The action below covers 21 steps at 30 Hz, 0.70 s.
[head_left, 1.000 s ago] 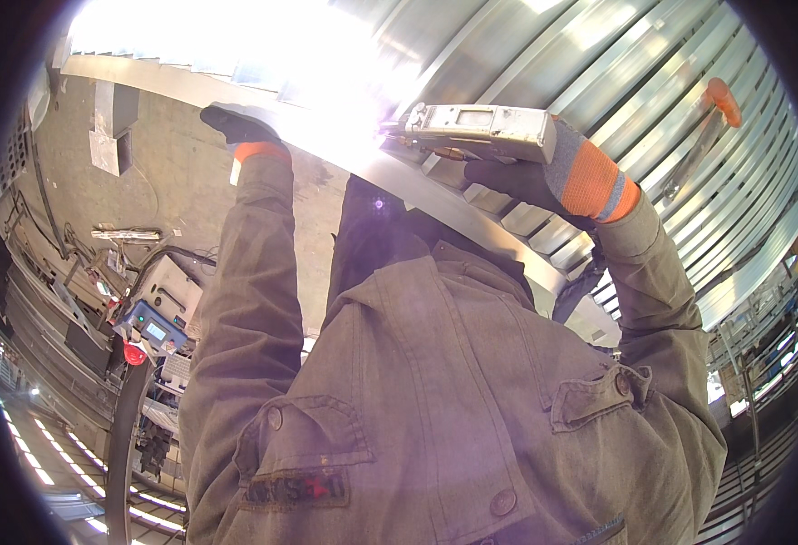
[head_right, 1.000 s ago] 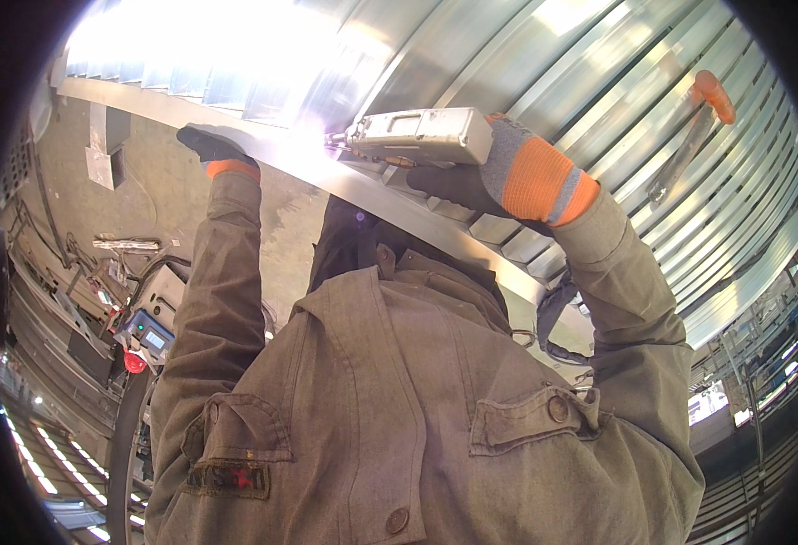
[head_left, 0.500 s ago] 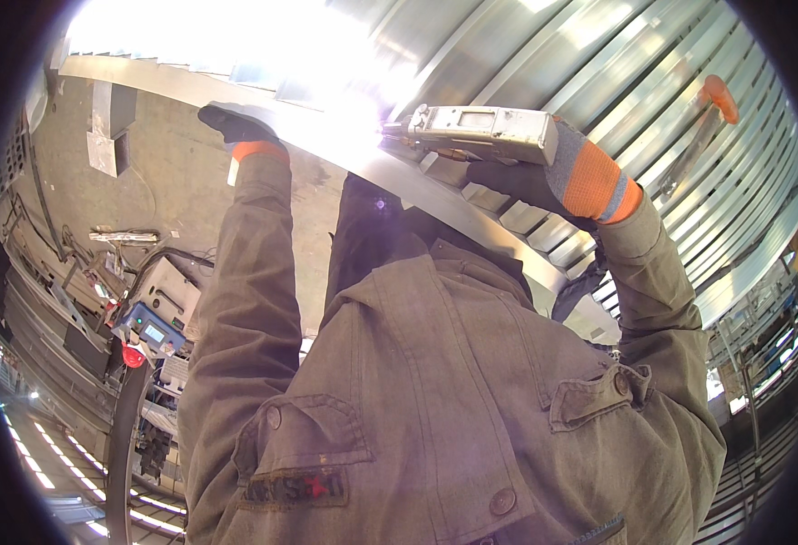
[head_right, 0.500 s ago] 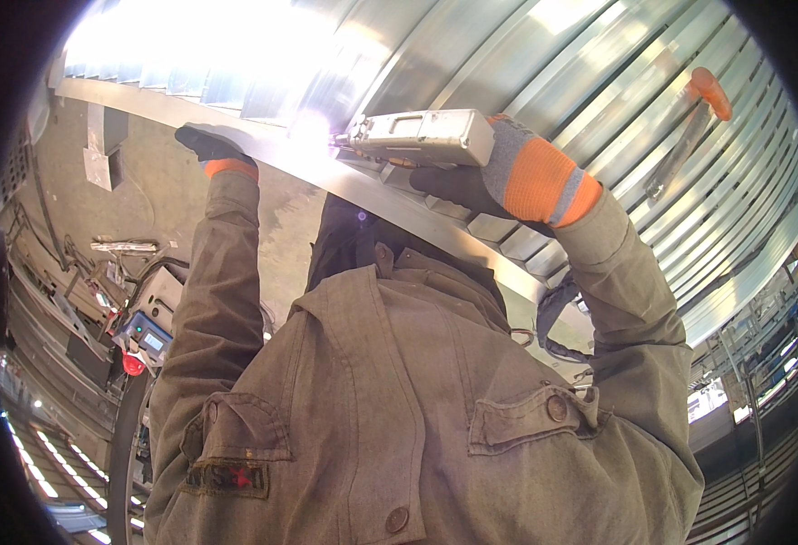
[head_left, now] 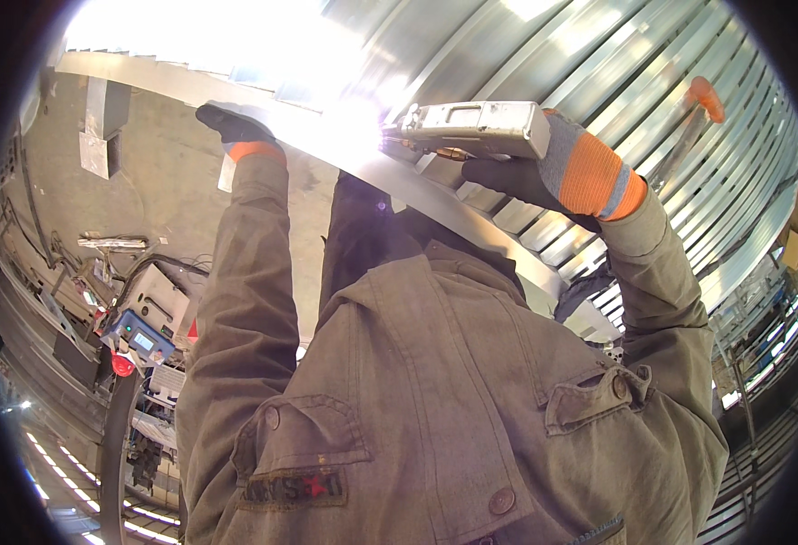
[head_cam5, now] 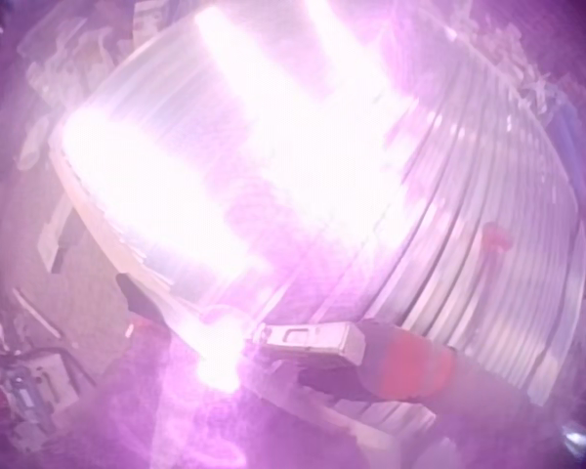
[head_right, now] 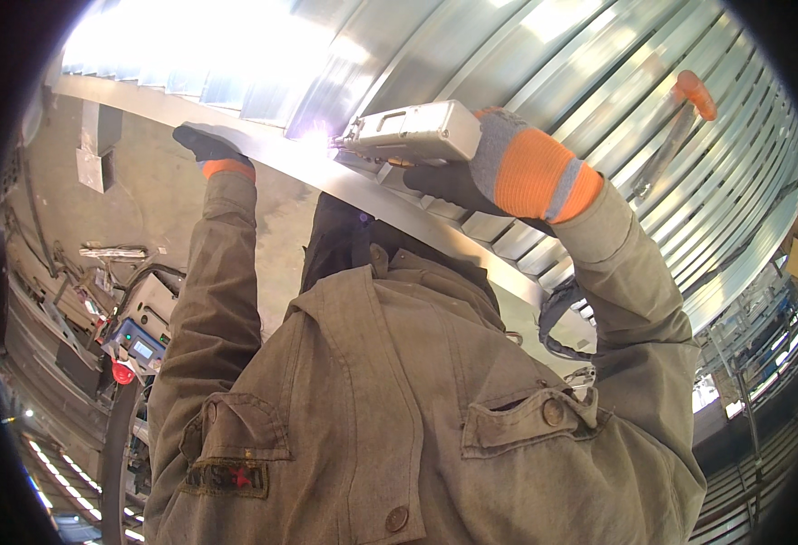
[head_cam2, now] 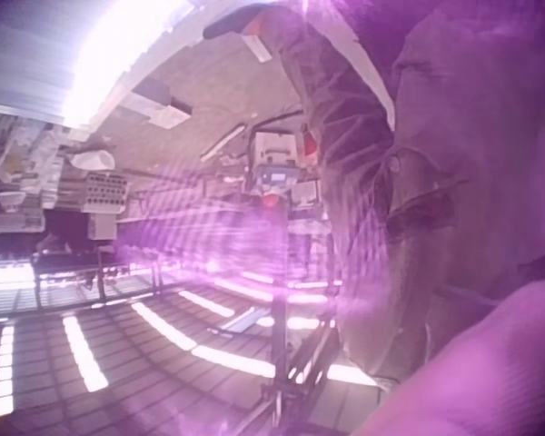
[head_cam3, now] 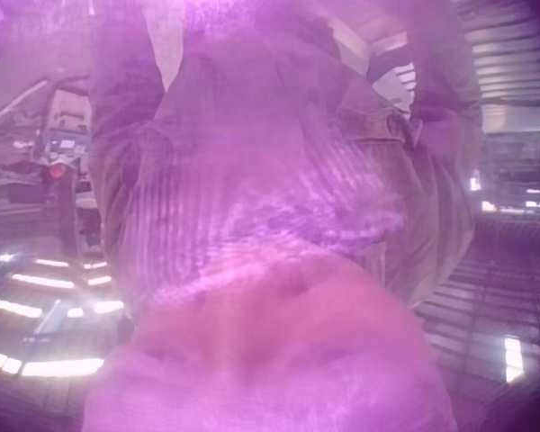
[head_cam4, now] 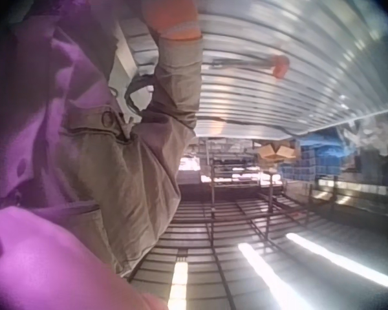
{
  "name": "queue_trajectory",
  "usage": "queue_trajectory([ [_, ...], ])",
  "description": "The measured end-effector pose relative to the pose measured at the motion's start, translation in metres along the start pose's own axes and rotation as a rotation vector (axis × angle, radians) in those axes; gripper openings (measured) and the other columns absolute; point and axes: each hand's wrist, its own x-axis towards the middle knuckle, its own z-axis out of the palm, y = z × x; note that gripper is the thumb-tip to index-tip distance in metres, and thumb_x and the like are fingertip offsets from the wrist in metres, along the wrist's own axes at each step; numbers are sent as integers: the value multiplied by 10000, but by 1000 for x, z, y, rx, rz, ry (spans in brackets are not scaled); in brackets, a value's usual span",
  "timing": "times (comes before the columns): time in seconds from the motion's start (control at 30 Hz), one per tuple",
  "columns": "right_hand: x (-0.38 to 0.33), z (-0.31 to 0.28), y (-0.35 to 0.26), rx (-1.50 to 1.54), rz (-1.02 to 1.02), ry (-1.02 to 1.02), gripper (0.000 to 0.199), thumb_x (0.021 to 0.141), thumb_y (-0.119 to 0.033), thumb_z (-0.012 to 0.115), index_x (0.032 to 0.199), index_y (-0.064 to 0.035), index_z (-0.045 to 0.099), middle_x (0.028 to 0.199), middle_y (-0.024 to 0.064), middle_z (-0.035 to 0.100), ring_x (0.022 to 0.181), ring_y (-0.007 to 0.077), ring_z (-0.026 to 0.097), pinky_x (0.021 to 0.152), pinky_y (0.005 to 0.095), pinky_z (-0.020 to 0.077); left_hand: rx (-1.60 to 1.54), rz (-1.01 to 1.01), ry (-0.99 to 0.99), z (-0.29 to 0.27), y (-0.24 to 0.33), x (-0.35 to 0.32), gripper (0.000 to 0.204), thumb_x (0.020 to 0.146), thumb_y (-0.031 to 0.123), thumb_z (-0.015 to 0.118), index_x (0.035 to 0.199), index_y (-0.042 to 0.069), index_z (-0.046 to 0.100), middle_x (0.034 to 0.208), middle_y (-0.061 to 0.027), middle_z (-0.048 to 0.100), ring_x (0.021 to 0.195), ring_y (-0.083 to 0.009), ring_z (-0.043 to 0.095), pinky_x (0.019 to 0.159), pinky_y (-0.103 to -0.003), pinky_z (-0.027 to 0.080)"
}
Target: The person welds a metal strip to a curved metal panel using a handheld welding torch, then taps the joint with a rubber mallet. The person repeats this weld-and-tap cycle along the seam.
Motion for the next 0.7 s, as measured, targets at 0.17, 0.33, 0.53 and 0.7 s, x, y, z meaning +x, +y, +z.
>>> queue_trajectory([
  [0.17, 2, -4, -10, -172, 33, -23, 445, 985, -439, 689, 1322, -150, 715, 1023, 101, 793, 924, 245, 770, 831, 377, 602, -217, -58, 47, -7, 6, -3, 602, 1086, 470, 411, 1548, 92, 481, 1577, -81, 504, 1410, -220, 484, 1126, -353, 429],
  [0.33, 6, -9, -20, -218, 69, -51, 480, 966, -470, 696, 1320, -147, 713, 1052, 105, 794, 940, 254, 768, 844, 384, 592, -548, -117, 99, -18, 14, -7, 605, 1085, 477, 408, 1547, 92, 481, 1572, -80, 505, 1403, -220, 486, 1122, -353, 430],
  [0.53, 4, -16, -28, -110, 42, -53, 449, 966, -400, 726, 1323, -128, 708, 1057, 107, 796, 941, 242, 768, 841, 371, 588, -1130, -178, 186, -31, 24, -18, 610, 1084, 485, 404, 1545, 92, 481, 1565, -80, 507, 1394, -220, 489, 1118, -353, 431],
  [0.7, -4, -22, -23, -5, -90, 15, 444, 966, -384, 732, 1325, -124, 707, 1059, 108, 795, 943, 237, 767, 842, 365, 589, -1494, -196, 239, -40, 34, -24, 614, 1084, 491, 401, 1543, 92, 481, 1560, -79, 509, 1386, -220, 491, 1114, -354, 432],
])
